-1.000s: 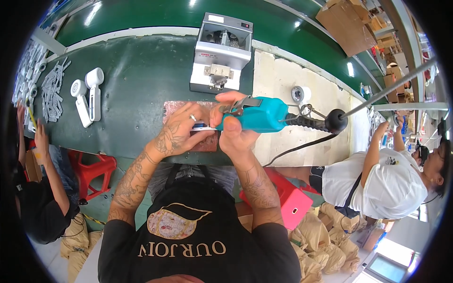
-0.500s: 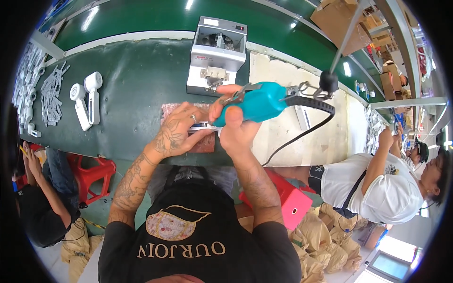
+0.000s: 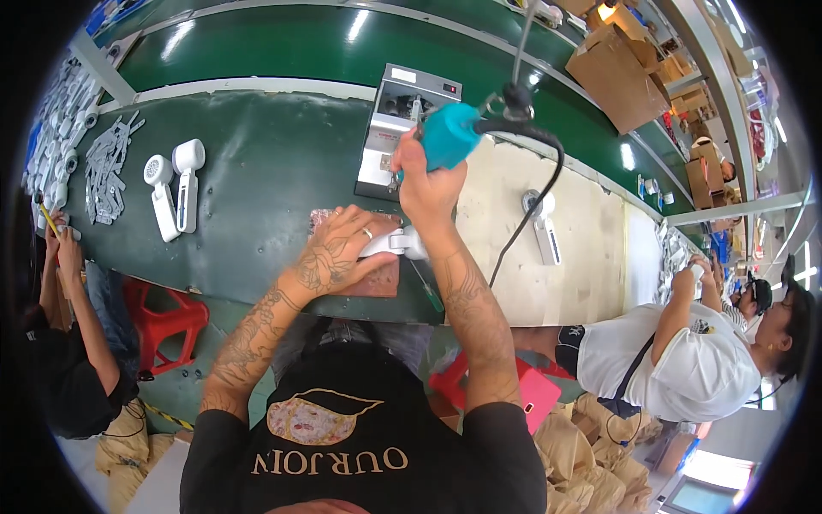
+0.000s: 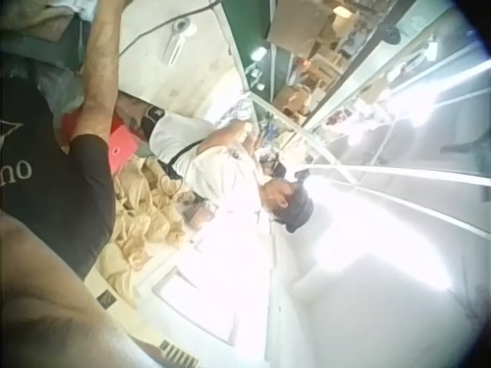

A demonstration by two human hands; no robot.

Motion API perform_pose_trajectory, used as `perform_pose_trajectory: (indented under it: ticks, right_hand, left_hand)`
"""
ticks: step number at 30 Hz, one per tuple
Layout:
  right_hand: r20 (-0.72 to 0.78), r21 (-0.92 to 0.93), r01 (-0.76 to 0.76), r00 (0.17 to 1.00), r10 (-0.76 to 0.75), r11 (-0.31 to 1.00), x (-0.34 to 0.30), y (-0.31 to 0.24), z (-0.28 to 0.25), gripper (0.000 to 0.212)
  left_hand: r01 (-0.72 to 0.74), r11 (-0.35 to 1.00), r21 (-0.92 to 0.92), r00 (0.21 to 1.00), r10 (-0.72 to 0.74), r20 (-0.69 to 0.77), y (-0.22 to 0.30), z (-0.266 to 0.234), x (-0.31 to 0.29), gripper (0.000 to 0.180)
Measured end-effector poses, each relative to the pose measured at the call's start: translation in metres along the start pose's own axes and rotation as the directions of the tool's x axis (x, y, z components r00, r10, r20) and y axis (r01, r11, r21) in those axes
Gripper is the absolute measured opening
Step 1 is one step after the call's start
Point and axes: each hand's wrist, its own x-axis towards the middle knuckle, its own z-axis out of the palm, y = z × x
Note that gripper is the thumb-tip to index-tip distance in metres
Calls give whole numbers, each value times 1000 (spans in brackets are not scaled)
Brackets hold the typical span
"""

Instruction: The person assembles plastic components by joining internal parts into a plastic housing with an electric screwdriver, creating an assembled unit.

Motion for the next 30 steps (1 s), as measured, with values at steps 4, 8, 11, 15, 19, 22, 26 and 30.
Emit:
perform_pose_trajectory:
  ticks: [4, 8, 11, 15, 19, 22, 26, 30]
  right_hand:
    - [23, 18, -56, 998, 56, 998, -4, -2, -2, 38]
    - [-15, -15, -170, 985, 170, 985, -22, -20, -5, 40]
    - [-31, 129, -167, 985, 172, 978, -36, -32, -18, 38]
    - [-8, 123, -169, 985, 172, 978, -41, -35, -19, 43]
    - [6, 71, -182, 983, 182, 981, -41, -33, -16, 47]
    - [14, 45, -201, 980, 201, 979, -49, -29, -13, 50]
    - [25, 64, -202, 979, 201, 977, -60, -16, -23, 38]
    - [-6, 134, -226, 974, 229, 965, -61, -16, -18, 38]
  left_hand:
    - [26, 1000, 2, 1000, -26, -3, 3, -3, 1, 44]
    - [49, 999, 12, 999, -49, -1, 0, -2, -2, 45]
    - [17, 1000, 16, 1000, -17, -5, 2, -3, 4, 44]
    - [24, 1000, 19, 1000, -24, 9, -2, -2, 5, 43]
    - [27, 1000, 1, 1000, -27, 3, -2, -5, 5, 43]
    - [26, 999, 31, 1000, -26, -4, 1, -7, 0, 44]
    - [7, 999, 45, 999, -9, 49, 4, -4, 3, 47]
    - [54, 995, 87, 992, -64, 109, 7, -7, 1, 46]
